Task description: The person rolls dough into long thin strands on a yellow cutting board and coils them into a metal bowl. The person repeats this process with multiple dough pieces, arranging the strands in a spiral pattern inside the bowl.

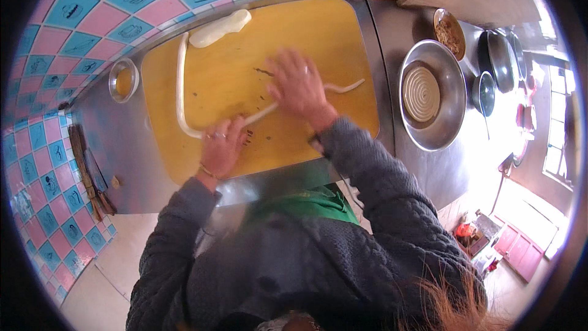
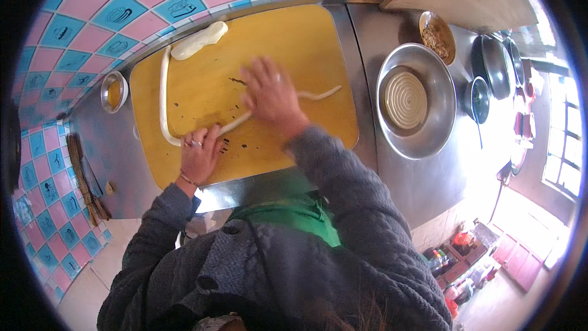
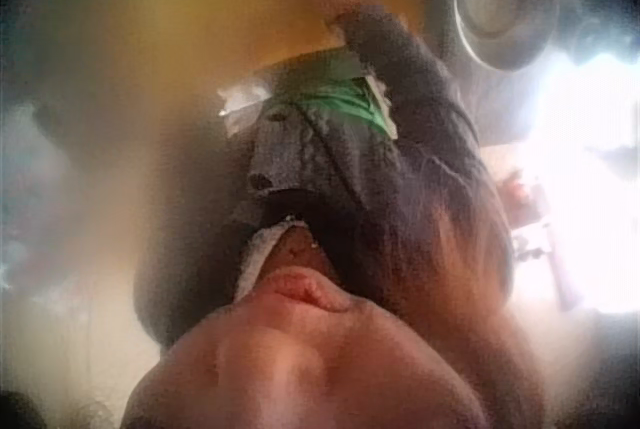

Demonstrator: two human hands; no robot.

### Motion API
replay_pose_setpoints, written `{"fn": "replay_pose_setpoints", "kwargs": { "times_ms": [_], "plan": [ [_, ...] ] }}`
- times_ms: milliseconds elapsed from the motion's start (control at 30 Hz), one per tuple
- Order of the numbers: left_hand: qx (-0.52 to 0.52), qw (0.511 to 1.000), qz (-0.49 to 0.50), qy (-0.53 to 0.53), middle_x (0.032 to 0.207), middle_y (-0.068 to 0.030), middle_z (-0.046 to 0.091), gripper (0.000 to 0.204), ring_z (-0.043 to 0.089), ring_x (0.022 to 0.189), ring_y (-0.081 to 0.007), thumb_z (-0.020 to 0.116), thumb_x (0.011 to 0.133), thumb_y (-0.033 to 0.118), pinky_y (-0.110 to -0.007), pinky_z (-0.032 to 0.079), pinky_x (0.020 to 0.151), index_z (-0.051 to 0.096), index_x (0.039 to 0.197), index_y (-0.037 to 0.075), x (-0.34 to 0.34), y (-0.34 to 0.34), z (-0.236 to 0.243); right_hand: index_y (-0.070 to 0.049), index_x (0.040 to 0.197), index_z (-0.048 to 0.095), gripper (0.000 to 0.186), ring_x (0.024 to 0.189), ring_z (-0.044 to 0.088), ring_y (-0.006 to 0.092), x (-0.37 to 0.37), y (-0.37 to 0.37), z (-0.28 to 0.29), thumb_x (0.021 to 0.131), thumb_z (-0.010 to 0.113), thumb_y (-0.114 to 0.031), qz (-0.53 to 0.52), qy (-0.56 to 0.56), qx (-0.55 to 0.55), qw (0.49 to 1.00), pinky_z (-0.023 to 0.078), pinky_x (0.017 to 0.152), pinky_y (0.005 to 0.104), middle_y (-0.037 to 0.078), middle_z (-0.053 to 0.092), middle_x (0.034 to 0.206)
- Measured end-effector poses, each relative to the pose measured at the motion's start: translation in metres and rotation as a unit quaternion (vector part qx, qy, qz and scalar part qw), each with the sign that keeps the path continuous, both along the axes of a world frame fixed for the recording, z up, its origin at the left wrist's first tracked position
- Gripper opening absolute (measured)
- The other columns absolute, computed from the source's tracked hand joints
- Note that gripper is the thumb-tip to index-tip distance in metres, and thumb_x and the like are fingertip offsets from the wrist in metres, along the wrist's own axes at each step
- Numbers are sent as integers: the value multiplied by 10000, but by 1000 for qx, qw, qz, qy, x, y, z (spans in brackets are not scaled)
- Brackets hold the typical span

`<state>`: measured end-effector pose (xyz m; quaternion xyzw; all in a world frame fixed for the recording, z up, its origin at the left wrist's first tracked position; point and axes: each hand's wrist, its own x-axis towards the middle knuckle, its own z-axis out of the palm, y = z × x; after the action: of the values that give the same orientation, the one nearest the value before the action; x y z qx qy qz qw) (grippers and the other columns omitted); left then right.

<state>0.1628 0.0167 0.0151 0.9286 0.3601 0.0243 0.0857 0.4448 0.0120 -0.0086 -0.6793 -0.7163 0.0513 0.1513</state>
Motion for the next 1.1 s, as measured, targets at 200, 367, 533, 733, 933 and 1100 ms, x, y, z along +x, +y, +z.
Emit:
{"fn": "replay_pose_setpoints", "kwargs": {
  "times_ms": [200, 367, 533, 733, 933, 1100],
  "plan": [
    [19, 997, -54, -43, 923, -59, 587, 228, 570, 929, -292, 737, 868, 304, -434, 425, 821, 632, 977, 133, -58, 16, 9, -191, 1544, 427, 695, 1503, 274, 399, -2, -42, 23, 925, 641, -422, -112, -22, -92, 989, 230, 1216, 543, 172, 305, 1634],
    [-1, 994, -84, -69, 941, -49, 571, 233, 548, 958, -280, 755, 842, 297, -448, 430, 854, 622, 943, 135, -91, 10, 14, -229, 1569, 385, 716, 1514, 237, 421, 21, -82, -14, 936, 616, -469, -98, -49, -24, 994, 213, 1219, 555, 191, 267, 1647],
    [15, 992, -54, -111, 1023, -53, 596, 262, 555, 1008, -293, 774, 815, 235, -463, 423, 915, 625, 1003, 131, -74, 21, 1, -74, 1530, 416, 726, 1461, 332, 423, 21, 48, -8, 970, 544, -519, -256, -152, 3, 955, 280, 1183, 535, 215, 390, 1580],
    [5, 987, -64, -145, 976, -49, 606, 283, 560, 997, -287, 779, 813, 220, -458, 405, 966, 611, 1020, 125, -76, 32, -1, -72, 1461, 512, 695, 1443, 394, 350, -117, 7, 16, 915, 604, -492, 67, 21, 29, 997, 316, 1176, 483, 152, 453, 1551],
    [-21, 990, -122, -63, 910, -47, 634, 208, 580, 990, -284, 740, 852, 241, -460, 409, 991, 640, 1016, 160, -114, 44, 0, -63, 1538, 419, 732, 1477, 340, 366, -95, -76, 20, 956, 545, -488, 111, -6, -136, 984, 271, 1208, 511, 178, 376, 1600],
    [15, 1000, -24, -9, 969, -56, 638, 198, 583, 1008, -293, 717, 881, 202, -460, 401, 1004, 652, 1059, 145, -133, 75, 14, -26, 1503, 443, 695, 1465, 343, 377, -74, 47, -8, 972, 547, -462, -24, -14, 26, 999, 300, 1177, 516, 209, 386, 1581]
  ]
}}
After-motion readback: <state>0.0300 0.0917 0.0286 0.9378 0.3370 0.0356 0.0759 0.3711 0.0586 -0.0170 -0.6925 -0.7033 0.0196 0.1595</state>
